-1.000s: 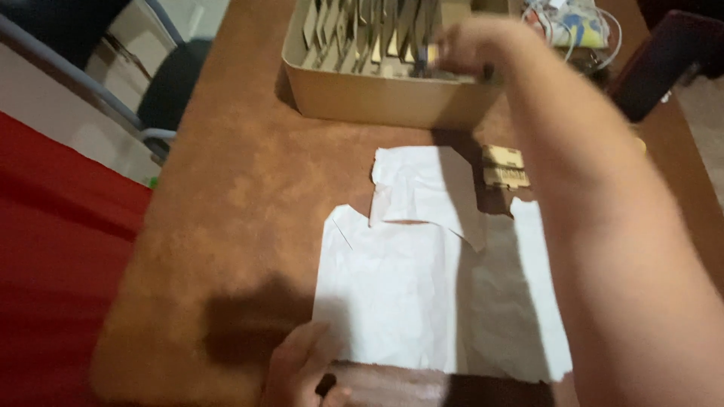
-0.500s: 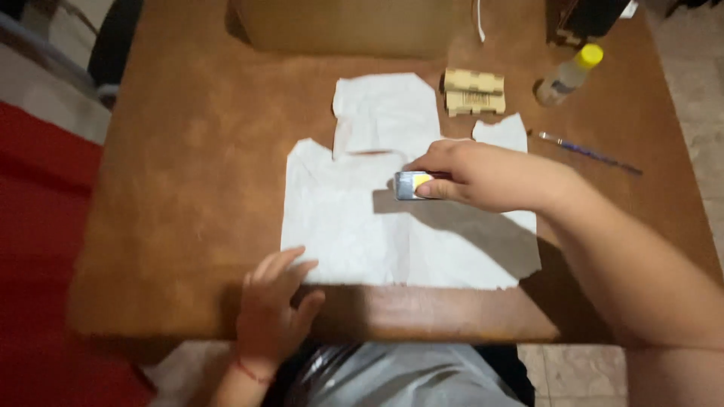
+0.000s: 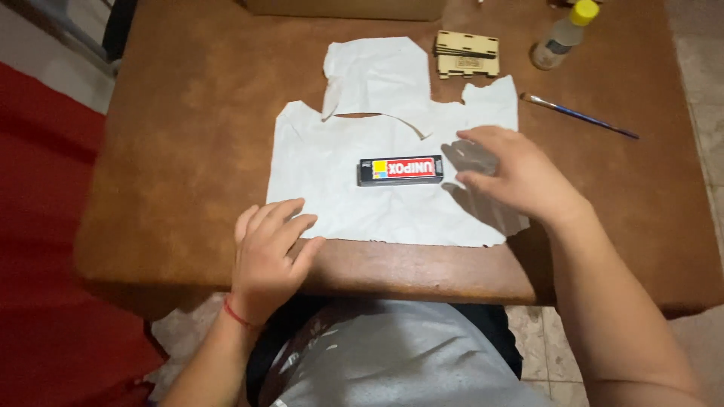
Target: The person opens a tube of glue and applies it to the slots of a flat wooden piece. They then pick up a second wooden piece and press it onto the glued piece to join them together.
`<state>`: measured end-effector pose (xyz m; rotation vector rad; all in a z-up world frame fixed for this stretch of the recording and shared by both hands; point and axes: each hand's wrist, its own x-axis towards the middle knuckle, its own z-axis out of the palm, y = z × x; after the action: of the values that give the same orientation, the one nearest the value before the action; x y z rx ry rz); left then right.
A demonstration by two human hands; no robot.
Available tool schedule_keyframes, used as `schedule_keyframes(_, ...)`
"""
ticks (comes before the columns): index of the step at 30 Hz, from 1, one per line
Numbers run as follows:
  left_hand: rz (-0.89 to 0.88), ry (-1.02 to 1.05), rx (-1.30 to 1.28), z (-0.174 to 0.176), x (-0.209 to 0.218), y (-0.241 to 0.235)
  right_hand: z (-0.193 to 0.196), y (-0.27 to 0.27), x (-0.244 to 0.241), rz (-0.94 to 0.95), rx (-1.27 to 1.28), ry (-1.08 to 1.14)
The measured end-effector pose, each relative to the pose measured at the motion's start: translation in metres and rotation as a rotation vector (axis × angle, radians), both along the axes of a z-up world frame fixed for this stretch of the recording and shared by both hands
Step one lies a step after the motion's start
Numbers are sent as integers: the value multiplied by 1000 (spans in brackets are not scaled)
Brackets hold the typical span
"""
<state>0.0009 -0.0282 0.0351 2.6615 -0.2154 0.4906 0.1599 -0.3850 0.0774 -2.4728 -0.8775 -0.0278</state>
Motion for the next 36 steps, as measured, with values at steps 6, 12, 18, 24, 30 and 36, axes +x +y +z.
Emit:
schedule_keyframes(6, -314, 86, 77, 37, 70, -59, -8, 27, -9, -15, -117, 16)
schedule_keyframes(12, -310, 416, 200, 58, 130, -90, -16, 18, -3, -22, 64, 53)
schedule_keyframes(18, -376, 300, -621, 51, 162, -97, 11, -31, -2, -187, 482, 303)
schedule_keyframes(24, -412, 253, -858, 36, 165, -124, -31, -28, -7, -296, 1270, 425)
schedule_keyframes(30, -379, 286, -931, 31, 160, -144, -10, 52, 10, -4, 1411, 484)
schedule_keyframes(36, -555, 50, -518, 56, 165, -103, -28, 88, 23, -219, 950, 170)
